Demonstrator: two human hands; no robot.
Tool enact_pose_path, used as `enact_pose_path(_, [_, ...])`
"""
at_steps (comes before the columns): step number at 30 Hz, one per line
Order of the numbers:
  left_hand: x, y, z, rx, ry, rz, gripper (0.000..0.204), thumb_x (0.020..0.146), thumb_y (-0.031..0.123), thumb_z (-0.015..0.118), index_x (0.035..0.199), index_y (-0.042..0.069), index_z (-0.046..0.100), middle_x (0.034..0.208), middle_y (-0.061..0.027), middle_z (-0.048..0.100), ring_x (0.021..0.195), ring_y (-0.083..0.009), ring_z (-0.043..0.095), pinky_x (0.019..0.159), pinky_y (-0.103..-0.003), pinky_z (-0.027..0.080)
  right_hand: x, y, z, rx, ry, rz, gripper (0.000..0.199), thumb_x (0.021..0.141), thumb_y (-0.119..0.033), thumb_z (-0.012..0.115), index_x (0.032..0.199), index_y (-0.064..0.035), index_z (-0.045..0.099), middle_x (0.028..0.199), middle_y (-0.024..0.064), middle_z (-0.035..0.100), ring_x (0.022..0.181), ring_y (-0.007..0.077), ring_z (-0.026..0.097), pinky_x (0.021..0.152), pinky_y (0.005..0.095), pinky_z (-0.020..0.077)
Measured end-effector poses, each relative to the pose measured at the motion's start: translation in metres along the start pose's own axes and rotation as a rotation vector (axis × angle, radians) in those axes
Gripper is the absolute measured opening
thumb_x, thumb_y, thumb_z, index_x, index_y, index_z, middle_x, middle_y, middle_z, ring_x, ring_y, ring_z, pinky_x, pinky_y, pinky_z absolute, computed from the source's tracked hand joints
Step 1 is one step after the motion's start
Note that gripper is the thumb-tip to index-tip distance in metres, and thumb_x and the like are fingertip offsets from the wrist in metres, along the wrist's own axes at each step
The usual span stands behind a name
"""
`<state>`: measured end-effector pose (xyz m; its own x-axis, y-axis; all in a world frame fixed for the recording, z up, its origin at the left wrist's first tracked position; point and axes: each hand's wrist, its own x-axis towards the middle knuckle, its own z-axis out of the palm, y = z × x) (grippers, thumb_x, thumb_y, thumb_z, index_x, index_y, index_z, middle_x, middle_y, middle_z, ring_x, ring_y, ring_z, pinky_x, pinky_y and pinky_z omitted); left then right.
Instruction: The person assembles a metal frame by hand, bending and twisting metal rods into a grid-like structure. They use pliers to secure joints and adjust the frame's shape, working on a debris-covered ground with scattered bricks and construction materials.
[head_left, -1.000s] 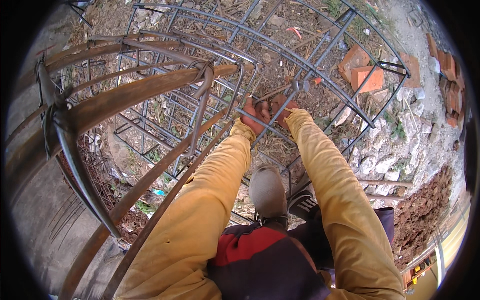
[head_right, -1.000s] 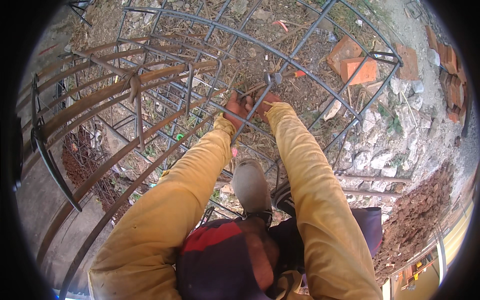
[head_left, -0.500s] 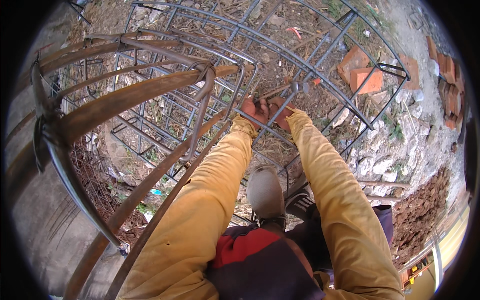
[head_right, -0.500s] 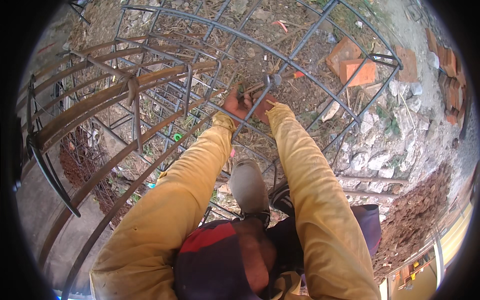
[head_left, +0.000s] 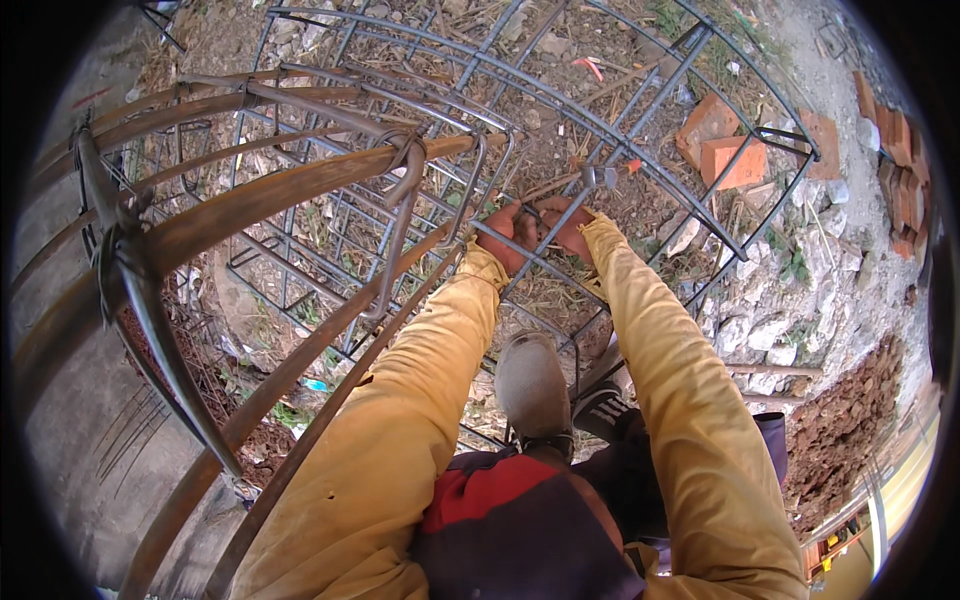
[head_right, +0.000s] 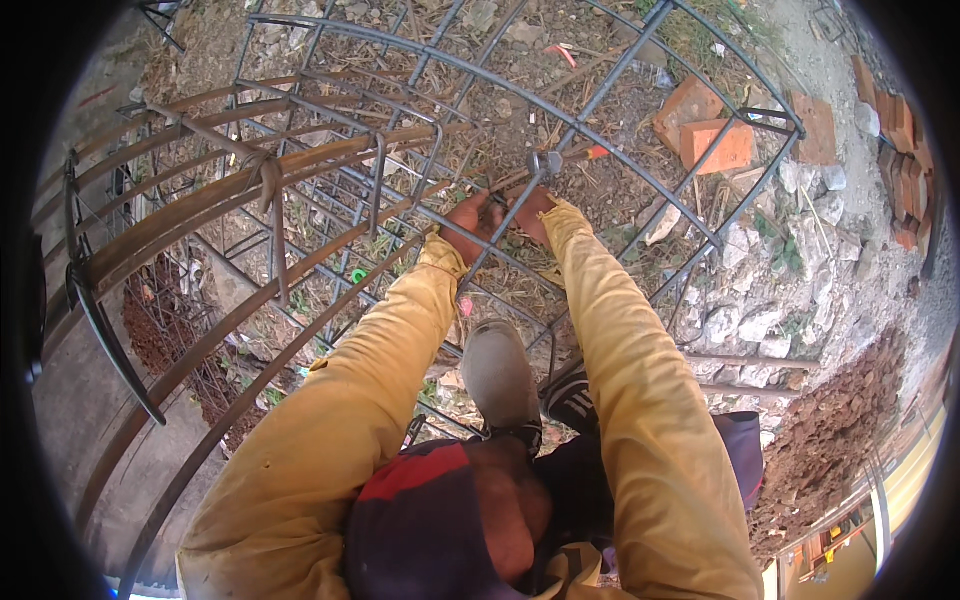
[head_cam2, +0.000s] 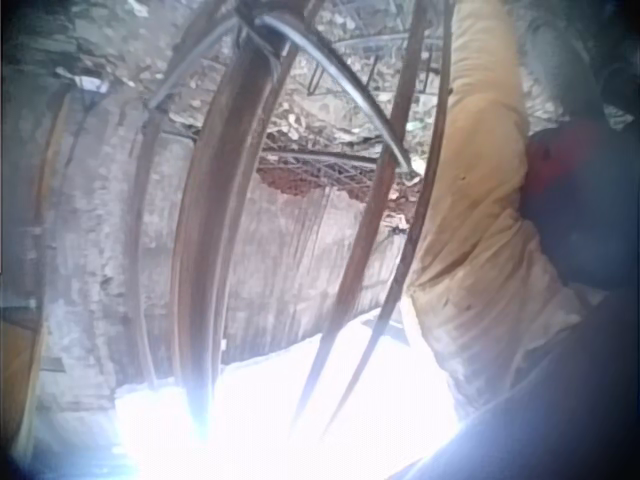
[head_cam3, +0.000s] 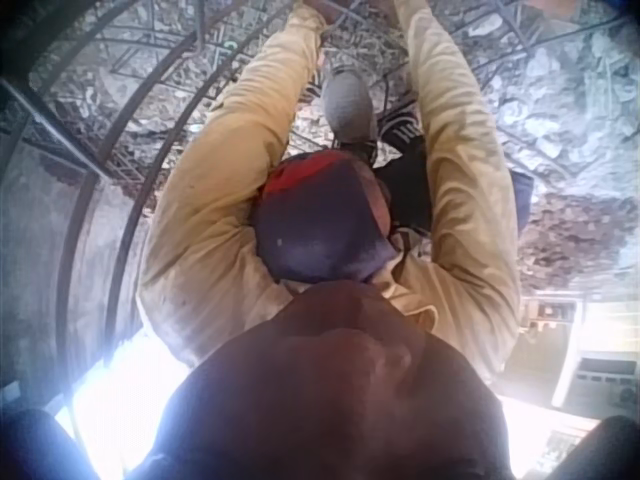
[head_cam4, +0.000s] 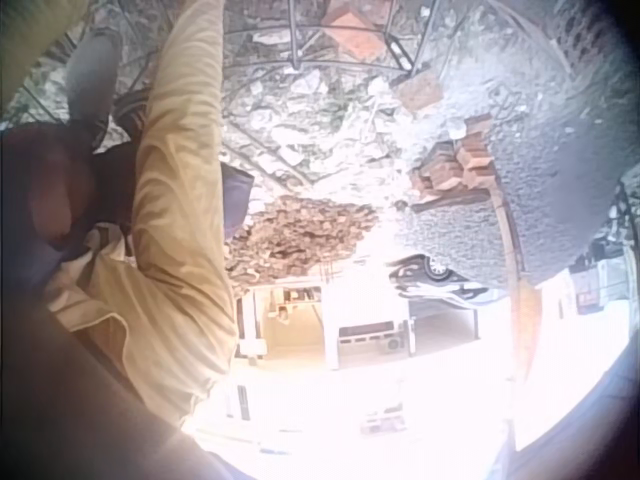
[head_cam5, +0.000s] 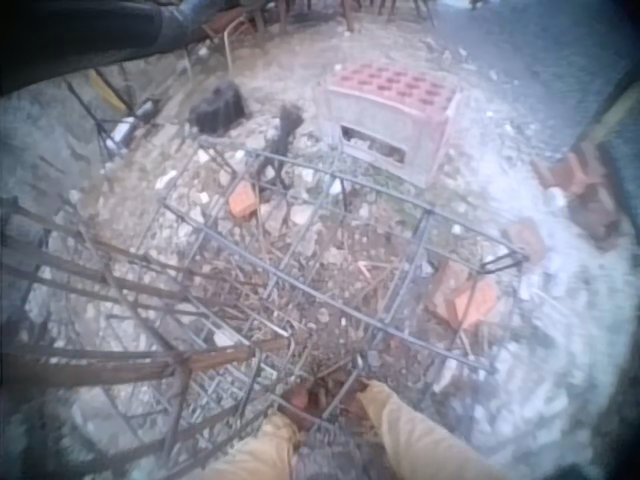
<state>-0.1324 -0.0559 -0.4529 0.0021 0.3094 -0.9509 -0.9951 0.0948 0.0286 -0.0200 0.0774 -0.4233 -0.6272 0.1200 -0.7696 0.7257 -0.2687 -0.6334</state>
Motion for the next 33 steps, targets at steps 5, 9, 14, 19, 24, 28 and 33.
enact_pose_path(5, [0.003,0.003,-0.006,0.095,-0.153,0.039,0.020,0.095,0.025,0.052,0.090,0.007,0.058,0.070,-0.0045,0.060,0.056,-0.0158,0.055,0.050,-0.030,0.049,0.022,0.013,-0.007,-0.381,-0.044,-0.219,0.021,0.092,-0.017,0.045,0.091,-0.0016,0.059,0.074,0.0066,0.057,0.059,0.0163,0.055,0.050,0.0319,0.0431])
enact_pose_path(9, [-0.011,0.001,0.004,0.101,-0.088,0.038,0.017,0.092,0.026,0.057,0.089,0.009,0.059,0.073,-0.0036,0.061,0.059,-0.0160,0.056,0.050,-0.030,0.049,0.027,0.017,-0.004,-0.120,-0.021,-0.059,0.017,0.090,-0.014,0.047,0.085,-0.0028,0.059,0.071,0.0072,0.055,0.058,0.0168,0.054,0.049,0.0326,0.0423])
enact_pose_path(14, [-0.022,0.001,0.010,0.110,-0.048,0.011,0.013,0.088,0.023,0.063,0.093,0.011,0.059,0.081,-0.0032,0.063,0.064,-0.0162,0.058,0.049,-0.029,0.049,0.042,0.026,0.018,0.492,0.023,0.126,0.015,0.090,-0.012,0.047,0.084,-0.0050,0.058,0.068,0.0048,0.053,0.059,0.0173,0.054,0.049,0.0320,0.0413])
enact_pose_path(19, [-0.019,-0.002,0.014,0.130,-0.089,-0.013,0.014,0.088,0.021,0.065,0.095,0.010,0.058,0.080,-0.0029,0.062,0.064,-0.0166,0.058,0.048,-0.030,0.048,0.052,0.051,0.014,-0.042,0.098,-0.211,0.015,0.089,-0.014,0.049,0.088,-0.0031,0.060,0.074,0.0077,0.057,0.063,0.0200,0.057,0.055,0.0349,0.0459])
enact_pose_path(24, [-0.013,-0.002,-0.004,0.066,-0.151,-0.043,0.015,0.087,0.020,0.066,0.090,0.010,0.056,0.076,-0.0022,0.060,0.064,-0.0168,0.058,0.048,-0.032,0.048,0.015,0.021,0.005,-0.783,0.064,-0.348,0.014,0.087,-0.010,0.054,0.091,-0.0039,0.065,0.085,0.0091,0.062,0.074,0.0217,0.061,0.066,0.0345,0.0497])
enact_pose_path(28, [-0.013,-0.006,0.002,0.016,-0.145,-0.062,0.017,0.086,0.019,0.069,0.084,0.009,0.055,0.071,-0.0017,0.057,0.060,-0.0164,0.057,0.046,-0.033,0.050,-0.001,0.026,0.005,-1.156,0.045,-0.470,0.013,0.083,-0.011,0.060,0.092,-0.0055,0.068,0.092,0.0129,0.065,0.084,0.0257,0.062,0.078,0.0373,0.0485])
enact_pose_path(33, [-0.015,-0.001,0.010,0.045,-0.068,-0.082,0.017,0.089,0.021,0.064,0.078,0.011,0.055,0.064,-0.0019,0.056,0.055,-0.0177,0.057,0.055,-0.033,0.052,-0.042,-0.018,0.007,-0.114,0.041,-0.017,0.017,0.080,-0.011,0.065,0.095,-0.0061,0.069,0.096,0.0137,0.067,0.089,0.0250,0.062,0.082,0.0366,0.0481])
